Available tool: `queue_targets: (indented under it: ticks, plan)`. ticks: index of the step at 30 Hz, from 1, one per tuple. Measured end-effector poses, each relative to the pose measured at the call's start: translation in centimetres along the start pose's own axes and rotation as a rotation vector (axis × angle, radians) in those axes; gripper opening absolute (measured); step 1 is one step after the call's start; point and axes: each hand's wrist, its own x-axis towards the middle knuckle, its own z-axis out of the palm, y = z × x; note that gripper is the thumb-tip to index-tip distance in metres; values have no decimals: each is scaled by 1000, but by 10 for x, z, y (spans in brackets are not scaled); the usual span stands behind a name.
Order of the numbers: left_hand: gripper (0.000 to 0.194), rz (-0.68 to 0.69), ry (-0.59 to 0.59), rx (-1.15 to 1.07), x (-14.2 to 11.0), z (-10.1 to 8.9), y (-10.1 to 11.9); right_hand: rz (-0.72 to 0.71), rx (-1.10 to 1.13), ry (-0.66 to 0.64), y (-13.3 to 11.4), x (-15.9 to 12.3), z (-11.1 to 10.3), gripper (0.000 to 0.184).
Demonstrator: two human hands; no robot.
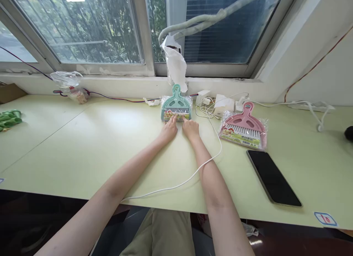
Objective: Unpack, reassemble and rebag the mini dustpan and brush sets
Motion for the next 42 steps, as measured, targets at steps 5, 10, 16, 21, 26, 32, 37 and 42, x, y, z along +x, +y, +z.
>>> queue_targets:
  ticks: [5, 10, 16, 21, 26, 32, 37, 42]
  plan:
    - [69, -122, 56, 59, -2, -3, 4, 50, 7, 13, 0, 0, 2, 55]
    - [66, -187, 73, 174, -2, 1, -2, 79, 17, 31, 0, -1, 3, 56]
    - [67, -219, 77, 192, -1, 1, -4, 109, 32, 90, 1, 1, 8, 55]
    - [68, -217, 54, 193, 0, 1, -5, 146, 32, 92, 3, 1, 8, 55]
    - [69, -213, 66, 202, 2, 4, -8, -42, 55, 156, 1, -3, 1, 52]
    - [69, -212, 84, 207, 1, 5, -8, -525, 100, 195, 1, 7, 11, 49]
    - [69, -210, 96, 155, 1, 7, -9, -488, 188, 211, 7, 20, 28, 51]
    - [61, 56, 119, 3, 9, 12, -14, -486, 217, 207, 8, 21, 32, 52]
